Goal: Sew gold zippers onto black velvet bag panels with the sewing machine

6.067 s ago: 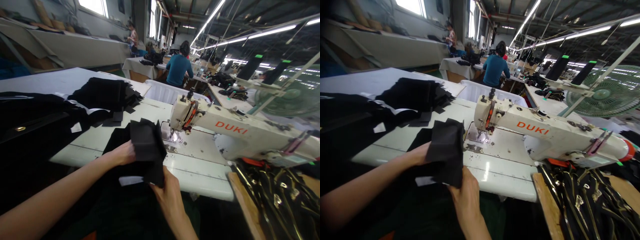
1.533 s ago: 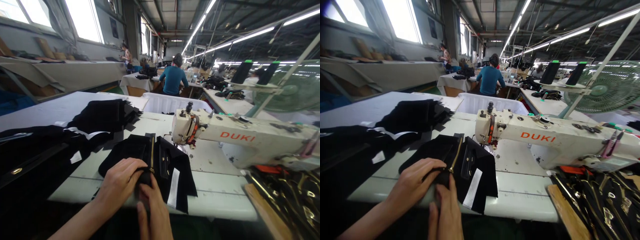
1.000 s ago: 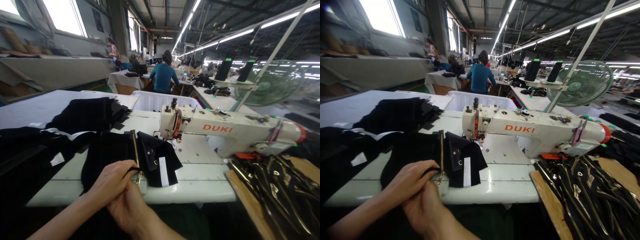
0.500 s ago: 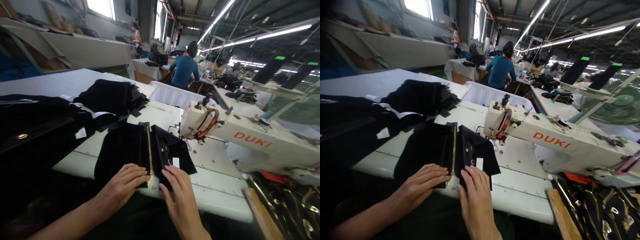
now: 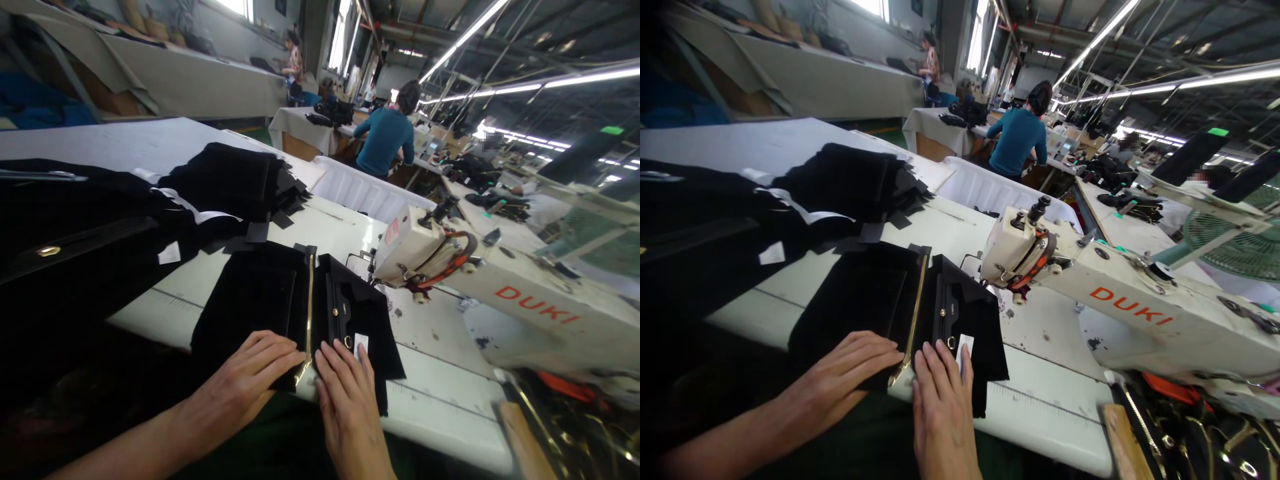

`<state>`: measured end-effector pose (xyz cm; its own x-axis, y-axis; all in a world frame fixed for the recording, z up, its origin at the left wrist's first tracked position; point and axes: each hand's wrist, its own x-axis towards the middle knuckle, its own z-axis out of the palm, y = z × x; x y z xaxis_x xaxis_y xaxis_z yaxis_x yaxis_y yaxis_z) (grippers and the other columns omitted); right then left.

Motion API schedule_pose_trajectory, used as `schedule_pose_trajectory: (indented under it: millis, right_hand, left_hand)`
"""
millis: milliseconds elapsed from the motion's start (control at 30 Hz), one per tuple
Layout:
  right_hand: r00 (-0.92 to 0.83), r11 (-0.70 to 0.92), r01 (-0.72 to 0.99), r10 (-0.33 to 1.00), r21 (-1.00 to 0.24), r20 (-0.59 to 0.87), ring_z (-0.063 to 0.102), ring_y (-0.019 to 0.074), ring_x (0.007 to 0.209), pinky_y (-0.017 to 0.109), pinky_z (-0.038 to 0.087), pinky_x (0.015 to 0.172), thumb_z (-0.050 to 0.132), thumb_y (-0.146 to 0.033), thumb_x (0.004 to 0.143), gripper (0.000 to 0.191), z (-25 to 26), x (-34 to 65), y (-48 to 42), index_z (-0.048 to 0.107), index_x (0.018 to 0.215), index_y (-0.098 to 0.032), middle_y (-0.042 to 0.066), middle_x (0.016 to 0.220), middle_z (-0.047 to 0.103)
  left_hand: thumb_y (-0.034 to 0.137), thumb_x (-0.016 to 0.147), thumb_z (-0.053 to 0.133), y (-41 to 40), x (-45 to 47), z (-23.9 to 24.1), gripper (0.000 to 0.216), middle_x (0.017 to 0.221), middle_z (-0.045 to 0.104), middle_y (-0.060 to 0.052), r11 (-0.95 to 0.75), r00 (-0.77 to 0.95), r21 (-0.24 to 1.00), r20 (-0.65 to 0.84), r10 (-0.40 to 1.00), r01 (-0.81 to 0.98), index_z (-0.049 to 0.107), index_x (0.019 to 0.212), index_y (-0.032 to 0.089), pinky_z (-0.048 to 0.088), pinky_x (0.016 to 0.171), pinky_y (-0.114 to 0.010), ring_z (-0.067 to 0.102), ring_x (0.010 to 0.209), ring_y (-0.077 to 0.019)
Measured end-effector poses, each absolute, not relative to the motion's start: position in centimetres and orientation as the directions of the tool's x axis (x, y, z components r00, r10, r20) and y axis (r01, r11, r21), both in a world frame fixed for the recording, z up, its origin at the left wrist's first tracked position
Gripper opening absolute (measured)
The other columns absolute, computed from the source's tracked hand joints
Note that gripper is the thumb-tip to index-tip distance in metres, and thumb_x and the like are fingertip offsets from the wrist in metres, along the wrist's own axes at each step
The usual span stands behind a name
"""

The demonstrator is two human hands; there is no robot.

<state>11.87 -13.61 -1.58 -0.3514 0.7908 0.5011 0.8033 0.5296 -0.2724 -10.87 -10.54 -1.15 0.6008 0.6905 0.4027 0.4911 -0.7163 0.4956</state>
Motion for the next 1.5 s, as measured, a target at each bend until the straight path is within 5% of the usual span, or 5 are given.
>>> schedule_pose_trajectory:
  millis: [367,567,800,1100,1500]
  right_hand:
    - [-0.61,0.679,0.649,0.734,-0.344,0.298,0.038,0.0177,0.143,0.044,0.023,0.122,0.044,-0.029,0.105,0.036,0.9,11.9,-6.4,0.05,0.139,-0.02,0.005,0.148,0.051]
    - [-0.584,0.693,0.708,0.683,-0.138,0.439,0.058,0.0202,0.116,0.039,0.039,0.111,0.049,-0.025,0.101,0.019,1.5,13.2,-6.9,0.061,0.114,-0.016,0.008,0.119,0.067]
    - [-0.244,0.297,0.953,0.871,-0.062,0.426,0.06,0.028,0.103,0.043,0.05,0.087,0.044,-0.01,0.097,0.021,0.8,22.7,-4.4,0.064,0.103,-0.011,0.017,0.107,0.065]
    - [-0.389,0.417,0.909,0.853,-0.007,0.347,0.052,0.0241,0.129,0.044,0.035,0.113,0.049,-0.025,0.101,0.033,-0.7,24.7,-0.4,0.056,0.132,-0.015,0.012,0.13,0.064]
    - [-0.198,0.322,0.943,0.746,-0.084,0.635,0.065,0.0279,0.099,0.044,0.052,0.09,0.043,-0.008,0.092,0.028,-3.2,24.3,2.2,0.069,0.097,-0.019,0.013,0.101,0.07]
  left_hand:
    - [0.003,0.066,0.049,-8.0,-12.1,-6.5,0.091,0.144,0.055,-0.006,-0.709,0.623,0.198,0.359,0.695,0.677,0.034,0.152,0.026,0.056,0.095,-0.038,0.058,0.116,-0.0269]
    - [-0.002,0.078,0.04,-1.2,-6.8,-3.8,0.06,0.137,0.059,-0.017,-0.582,0.578,-0.059,0.241,0.78,0.811,0.063,0.129,0.016,0.056,0.079,-0.046,0.059,0.105,-0.0326]
    - [0.004,0.091,0.046,7.5,1.0,-0.5,0.042,0.124,0.064,-0.018,-0.682,0.657,0.007,0.261,0.707,0.732,0.06,0.13,0.012,0.05,0.082,-0.042,0.056,0.108,-0.0308]
    - [0.003,0.092,0.05,8.3,0.4,-2.1,0.044,0.134,0.062,-0.014,-0.841,0.787,0.171,0.296,0.541,0.514,0.058,0.135,0.014,0.045,0.102,-0.043,0.055,0.121,-0.0261]
    - [0.022,0.095,0.065,9.6,1.0,0.5,0.019,0.111,0.068,-0.006,-0.807,0.763,0.135,0.27,0.588,0.574,0.066,0.113,0.016,0.054,0.086,-0.041,0.065,0.101,-0.0225]
